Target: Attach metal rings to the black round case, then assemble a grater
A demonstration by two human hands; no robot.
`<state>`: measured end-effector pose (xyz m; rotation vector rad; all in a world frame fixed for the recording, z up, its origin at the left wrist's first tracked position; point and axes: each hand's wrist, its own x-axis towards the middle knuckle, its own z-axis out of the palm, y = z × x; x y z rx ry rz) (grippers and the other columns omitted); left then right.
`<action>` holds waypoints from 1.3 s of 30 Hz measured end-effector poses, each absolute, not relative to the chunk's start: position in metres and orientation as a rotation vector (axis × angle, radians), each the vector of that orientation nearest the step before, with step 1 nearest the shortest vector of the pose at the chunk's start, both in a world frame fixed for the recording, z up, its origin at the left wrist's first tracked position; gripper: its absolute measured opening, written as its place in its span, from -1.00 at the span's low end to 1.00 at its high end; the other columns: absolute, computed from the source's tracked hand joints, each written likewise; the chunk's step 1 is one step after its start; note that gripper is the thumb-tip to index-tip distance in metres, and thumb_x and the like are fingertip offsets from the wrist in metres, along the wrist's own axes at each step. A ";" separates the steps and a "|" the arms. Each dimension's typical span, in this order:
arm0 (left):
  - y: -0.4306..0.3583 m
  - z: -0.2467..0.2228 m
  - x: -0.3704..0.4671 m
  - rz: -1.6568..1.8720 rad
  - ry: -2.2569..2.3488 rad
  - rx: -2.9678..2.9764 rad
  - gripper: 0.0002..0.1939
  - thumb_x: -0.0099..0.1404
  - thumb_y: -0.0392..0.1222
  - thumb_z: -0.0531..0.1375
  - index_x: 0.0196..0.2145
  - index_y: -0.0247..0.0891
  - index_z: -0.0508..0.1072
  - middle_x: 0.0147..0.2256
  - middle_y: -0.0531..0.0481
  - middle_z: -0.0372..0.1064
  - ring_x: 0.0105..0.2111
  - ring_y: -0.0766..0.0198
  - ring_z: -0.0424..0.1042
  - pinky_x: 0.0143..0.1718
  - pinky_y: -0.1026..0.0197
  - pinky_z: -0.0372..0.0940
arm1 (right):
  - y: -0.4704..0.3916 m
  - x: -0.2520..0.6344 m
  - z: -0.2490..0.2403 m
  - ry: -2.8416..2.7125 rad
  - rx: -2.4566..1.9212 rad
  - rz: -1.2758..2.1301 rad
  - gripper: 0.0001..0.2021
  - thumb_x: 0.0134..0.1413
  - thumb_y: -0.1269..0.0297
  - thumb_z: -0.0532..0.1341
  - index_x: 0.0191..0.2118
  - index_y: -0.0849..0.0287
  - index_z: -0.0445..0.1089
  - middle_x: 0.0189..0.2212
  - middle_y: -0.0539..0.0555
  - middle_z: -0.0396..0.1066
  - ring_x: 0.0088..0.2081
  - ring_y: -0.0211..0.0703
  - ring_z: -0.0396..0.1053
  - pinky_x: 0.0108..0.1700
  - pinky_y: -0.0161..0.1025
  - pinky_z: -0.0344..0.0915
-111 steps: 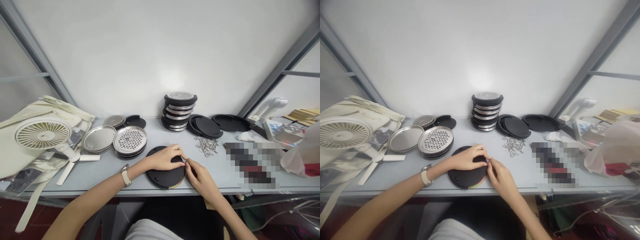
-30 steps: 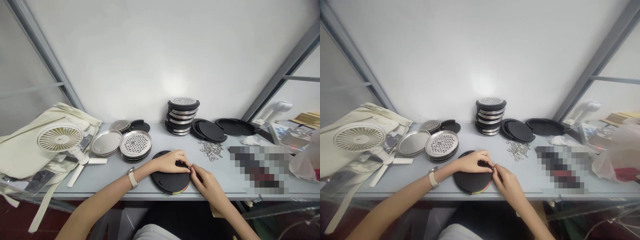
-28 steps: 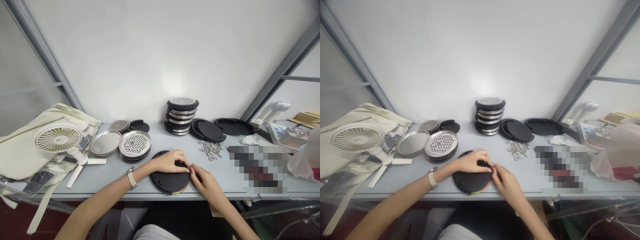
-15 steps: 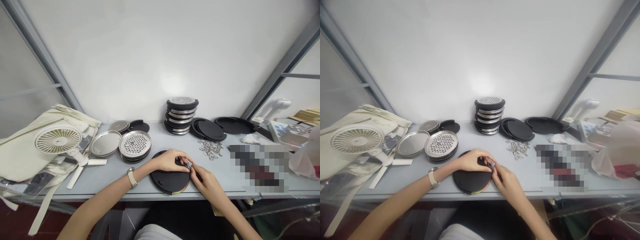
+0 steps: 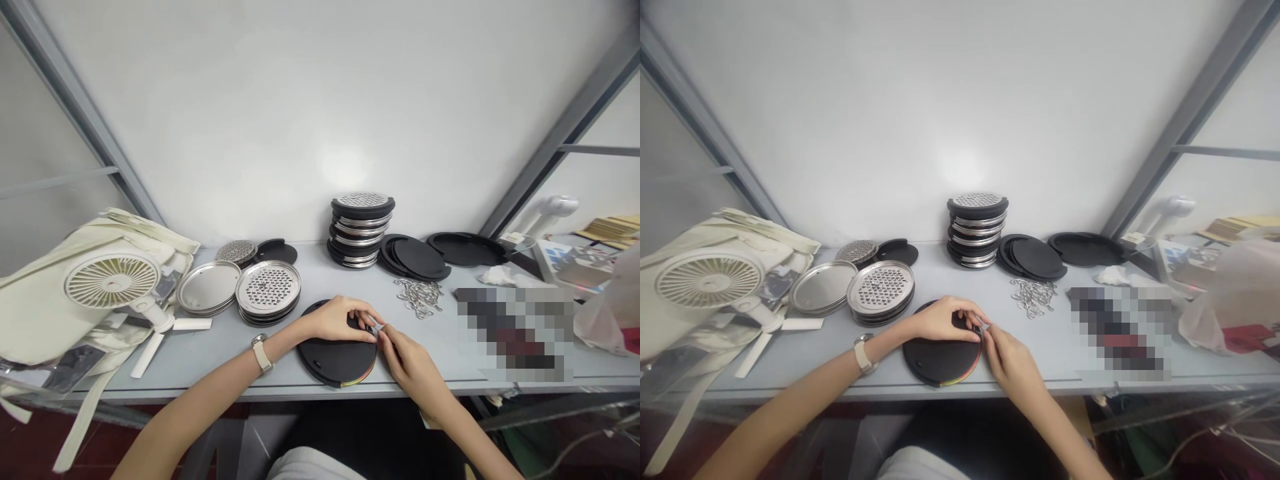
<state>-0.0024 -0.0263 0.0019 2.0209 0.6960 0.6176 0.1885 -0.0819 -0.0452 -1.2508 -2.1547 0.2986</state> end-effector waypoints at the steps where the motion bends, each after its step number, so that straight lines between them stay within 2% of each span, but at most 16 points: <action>1: -0.026 0.002 -0.003 0.616 0.693 2.018 -0.62 0.09 -0.18 0.30 -0.10 -0.29 0.47 -0.26 -0.09 0.46 -0.23 0.26 0.41 -0.17 0.23 0.27 | -0.082 0.188 -0.046 -2.153 -1.249 0.295 -0.75 0.29 0.28 -0.13 -0.42 0.10 0.14 -0.55 0.03 0.32 -0.54 -0.19 0.28 -0.49 -0.31 0.19; 9: -0.026 0.002 -0.003 0.656 0.592 2.055 -0.68 0.12 -0.22 0.27 -0.15 -0.35 0.44 -0.23 -0.11 0.42 -0.26 0.32 0.37 -0.15 0.23 0.30 | -0.079 0.190 -0.046 -2.179 -1.256 0.340 -0.75 0.30 0.26 -0.14 -0.38 0.11 0.16 -0.53 0.04 0.33 -0.52 -0.17 0.30 -0.45 -0.29 0.21; 15: -0.028 0.004 -0.002 0.668 0.668 2.114 -0.72 0.08 -0.23 0.29 -0.22 -0.32 0.41 -0.24 -0.07 0.37 -0.30 0.34 0.34 -0.18 0.24 0.28 | -0.080 0.189 -0.042 -2.203 -1.242 0.347 -0.74 0.29 0.27 -0.12 -0.37 0.12 0.22 -0.53 0.04 0.34 -0.51 -0.17 0.30 -0.44 -0.29 0.22; 27: -0.028 0.005 -0.001 0.670 0.661 2.146 -0.67 0.10 -0.22 0.28 -0.14 -0.30 0.42 -0.23 -0.07 0.41 -0.22 0.29 0.37 -0.12 0.25 0.26 | -0.078 0.189 -0.044 -2.223 -1.275 0.346 -0.71 0.31 0.24 -0.14 -0.38 0.12 0.21 -0.51 0.05 0.36 -0.49 -0.15 0.33 -0.44 -0.30 0.21; 36: -0.028 0.004 -0.002 0.699 0.615 2.200 -0.73 0.15 -0.22 0.25 -0.17 -0.32 0.42 -0.30 -0.04 0.40 -0.27 0.34 0.34 -0.18 0.29 0.23 | -0.081 0.187 -0.042 -2.192 -1.291 0.379 -0.73 0.31 0.23 -0.14 -0.36 0.12 0.20 -0.52 0.04 0.33 -0.50 -0.16 0.30 -0.43 -0.29 0.17; 39: -0.028 0.004 -0.002 0.696 0.604 2.210 -0.75 0.17 -0.21 0.23 -0.18 -0.32 0.43 -0.26 -0.06 0.41 -0.25 0.33 0.34 -0.16 0.28 0.23 | -0.081 0.187 -0.044 -2.176 -1.314 0.384 -0.74 0.31 0.22 -0.13 -0.39 0.11 0.15 -0.53 0.02 0.30 -0.51 -0.17 0.27 -0.45 -0.30 0.14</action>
